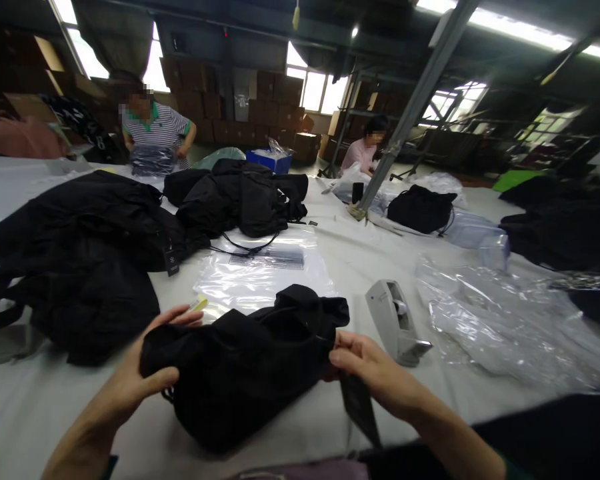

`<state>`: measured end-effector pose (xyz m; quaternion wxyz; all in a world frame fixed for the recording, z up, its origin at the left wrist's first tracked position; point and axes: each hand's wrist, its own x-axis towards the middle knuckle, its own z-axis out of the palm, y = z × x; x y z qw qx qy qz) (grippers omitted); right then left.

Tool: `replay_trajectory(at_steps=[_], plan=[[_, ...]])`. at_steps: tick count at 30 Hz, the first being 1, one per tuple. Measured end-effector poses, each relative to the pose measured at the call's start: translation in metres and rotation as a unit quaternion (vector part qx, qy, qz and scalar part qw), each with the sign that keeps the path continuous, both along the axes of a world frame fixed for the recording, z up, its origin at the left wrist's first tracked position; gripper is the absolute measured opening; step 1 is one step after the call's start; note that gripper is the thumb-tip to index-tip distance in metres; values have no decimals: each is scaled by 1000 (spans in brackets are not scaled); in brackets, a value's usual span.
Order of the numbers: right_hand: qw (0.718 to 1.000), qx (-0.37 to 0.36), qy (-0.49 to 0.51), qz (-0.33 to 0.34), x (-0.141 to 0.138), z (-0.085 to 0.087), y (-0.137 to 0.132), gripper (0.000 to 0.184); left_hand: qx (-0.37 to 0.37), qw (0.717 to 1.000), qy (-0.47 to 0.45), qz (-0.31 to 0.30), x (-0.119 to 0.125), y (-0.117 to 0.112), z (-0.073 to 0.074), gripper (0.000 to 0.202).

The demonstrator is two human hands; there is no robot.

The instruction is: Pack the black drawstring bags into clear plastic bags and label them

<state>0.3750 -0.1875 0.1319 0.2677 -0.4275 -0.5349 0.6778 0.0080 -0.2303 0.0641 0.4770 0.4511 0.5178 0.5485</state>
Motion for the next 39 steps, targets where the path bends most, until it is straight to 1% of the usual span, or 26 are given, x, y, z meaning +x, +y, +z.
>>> replay_trajectory(at_steps=[1, 2, 3, 4, 5, 6, 7, 8, 9, 10, 11, 12, 13, 16, 19, 22, 25, 27, 29, 31, 35, 39], plan=[[999, -27, 4, 28, 4, 17, 8, 22, 18, 1000, 16, -15, 1, 5, 22, 91], [997, -44, 0, 57, 5, 32, 17, 21, 36, 998, 44, -21, 7, 12, 44, 88], [995, -54, -8, 88, 5, 46, 27, 19, 57, 994, 88, -25, 16, 18, 66, 80], [991, -57, -20, 116, 2, 58, 36, 18, 70, 987, 134, -46, 29, 25, 85, 74], [989, -53, -34, 136, -1, 68, 45, 19, 87, 981, 160, -67, 44, 31, 100, 71], [987, -47, -47, 147, -5, 75, 53, 22, 94, 974, 177, -108, 61, 37, 112, 69], [986, -41, -58, 151, -8, 81, 59, 26, 95, 964, 192, -155, 76, 42, 119, 64], [986, -35, -62, 150, -10, 85, 64, 32, 96, 953, 205, -201, 89, 47, 123, 56], [987, -32, -62, 145, -10, 87, 67, 38, 96, 939, 222, -244, 99, 52, 124, 46], [988, -31, -59, 137, -8, 88, 70, 43, 96, 927, 237, -274, 105, 57, 124, 34], [990, -35, -54, 127, -6, 87, 71, 46, 94, 921, 245, -288, 107, 61, 124, 24], [991, -40, -46, 116, -2, 87, 72, 47, 84, 923, 240, -290, 106, 65, 124, 20], [993, -47, -38, 105, 2, 86, 73, 47, 69, 931, 222, -282, 102, 69, 124, 21], [995, -63, -15, 77, 12, 83, 77, 42, 16, 958, 141, -248, 84, 81, 127, 32], [997, -56, -8, 57, 16, 85, 84, 42, -7, 965, 100, -244, 71, 92, 124, 37], [997, -39, -19, 71, 18, 90, 94, 42, -18, 969, 78, -232, 66, 98, 115, 38], [994, -19, -46, 100, 21, 96, 107, 58, -33, 974, 50, -216, 62, 101, 106, 39], [991, 8, -69, 111, 22, 99, 114, 62, -46, 975, 35, -213, 59, 103, 102, 39], [988, 34, -97, 119, 22, 99, 120, 60, -55, 975, 29, -214, 55, 105, 99, 39], [982, 56, -136, 117, 19, 97, 124, 51, -60, 974, 32, -215, 52, 106, 96, 38], [967, 134, -202, 74, 12, 91, 129, 30, -59, 974, 54, -212, 48, 106, 89, 35], [945, 230, -228, 44, 13, 91, 127, 24, -40, 971, 94, -214, 48, 106, 87, 37]])
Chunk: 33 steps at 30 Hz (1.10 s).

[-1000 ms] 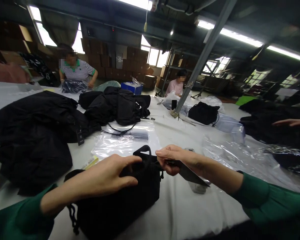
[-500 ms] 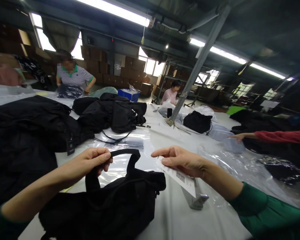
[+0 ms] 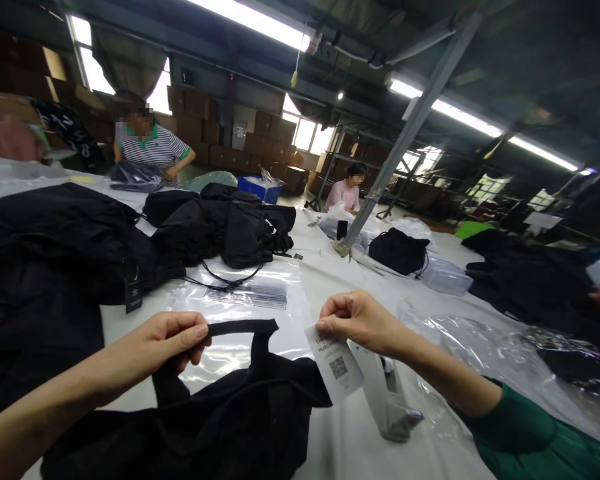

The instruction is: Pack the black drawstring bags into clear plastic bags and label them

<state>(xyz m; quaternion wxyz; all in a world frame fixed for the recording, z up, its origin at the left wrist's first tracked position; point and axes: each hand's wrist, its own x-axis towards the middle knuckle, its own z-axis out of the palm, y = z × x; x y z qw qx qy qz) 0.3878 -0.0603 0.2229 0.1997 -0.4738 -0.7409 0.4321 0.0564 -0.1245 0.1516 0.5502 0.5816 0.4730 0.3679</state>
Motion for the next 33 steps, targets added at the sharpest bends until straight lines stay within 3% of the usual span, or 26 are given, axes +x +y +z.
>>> replay_trajectory(at_steps=[2, 5, 8, 10, 12, 14, 16, 18, 23, 27, 33], plan=[[998, 54, -20, 19, 4, 4, -4, 20, 10, 1000, -3, 18, 0, 0, 1, 42], [990, 96, -73, 69, 10, 11, -12, 35, 20, 998, -14, 51, -2, 1, 3, 45], [981, 88, -140, 104, 15, 13, -19, 12, 29, 999, 19, 34, -5, -2, 4, 46], [967, 157, -168, 107, 19, 11, -25, 19, 43, 998, 47, 17, -7, -5, 4, 47], [922, 318, -190, 109, 22, 8, -32, 18, 58, 996, 65, 18, -6, -11, 5, 48], [845, 477, -209, 119, 23, 4, -40, 17, 65, 995, 70, 34, -4, -18, 6, 47], [784, 570, -215, 121, 22, 1, -49, 18, 68, 994, 76, 48, -3, -23, 8, 46], [759, 608, -203, 113, 19, -2, -55, 16, 68, 993, 88, 29, -4, -25, 9, 45], [771, 621, -113, 85, 9, -16, -40, 5, 39, 995, 90, -3, -8, -17, 8, 42], [785, 614, 2, 82, -15, -31, -10, 22, -50, 997, 66, 2, -6, -3, -1, 43], [802, 539, 131, 223, -64, -66, 27, 24, -112, 975, 185, -48, -17, 11, -26, 46]])
